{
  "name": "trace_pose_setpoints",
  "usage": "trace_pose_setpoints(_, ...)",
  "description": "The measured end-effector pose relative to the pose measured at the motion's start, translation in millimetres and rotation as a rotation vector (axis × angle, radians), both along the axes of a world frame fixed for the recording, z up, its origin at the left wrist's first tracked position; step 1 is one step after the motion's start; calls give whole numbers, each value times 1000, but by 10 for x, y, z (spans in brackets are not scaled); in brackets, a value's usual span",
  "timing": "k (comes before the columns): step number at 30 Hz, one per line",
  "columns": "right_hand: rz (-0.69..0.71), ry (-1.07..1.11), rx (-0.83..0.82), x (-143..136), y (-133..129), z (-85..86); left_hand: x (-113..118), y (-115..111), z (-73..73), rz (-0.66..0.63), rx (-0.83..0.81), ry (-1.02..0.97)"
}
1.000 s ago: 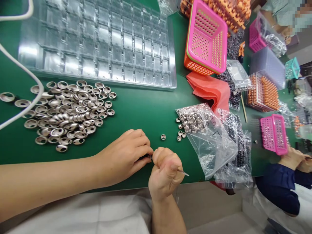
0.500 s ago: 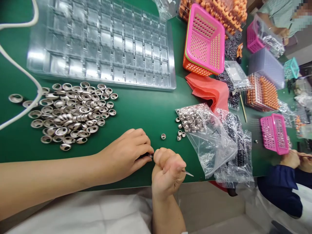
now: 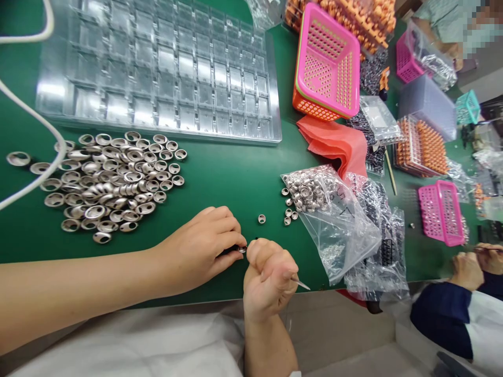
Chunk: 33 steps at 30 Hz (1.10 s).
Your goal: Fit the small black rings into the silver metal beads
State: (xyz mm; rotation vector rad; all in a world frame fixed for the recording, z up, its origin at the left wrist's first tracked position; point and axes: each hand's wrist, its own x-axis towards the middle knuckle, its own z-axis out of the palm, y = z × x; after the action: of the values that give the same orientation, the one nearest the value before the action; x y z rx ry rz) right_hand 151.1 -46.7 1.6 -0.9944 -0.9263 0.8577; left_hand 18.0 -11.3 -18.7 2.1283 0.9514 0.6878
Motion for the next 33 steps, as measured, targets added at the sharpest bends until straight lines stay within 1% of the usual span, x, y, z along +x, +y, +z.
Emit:
trace_pose_setpoints(7, -23, -78, -32, -14, -12, -18, -6, -1, -2, -6, 9, -12)
trace_pose_setpoints(14, 27, 11, 12, 16, -1, -11, -12, -15, 4, 1, 7, -20)
trace_pose_setpoints(22, -47, 18, 15, 53, -11, 49, -36, 20, 53, -22, -19, -1)
trace_pose_setpoints(26, 0, 88, -84, 119, -31, 141, -61, 31, 95, -23, -29, 14)
trace_pose_setpoints(29, 39, 59, -172, 205, -87, 223, -70, 32, 120, -39, -57, 61)
trace_pose_setpoints(33, 25, 0, -291, 310, -176, 268, -67, 23, 91, -2, -17, -21)
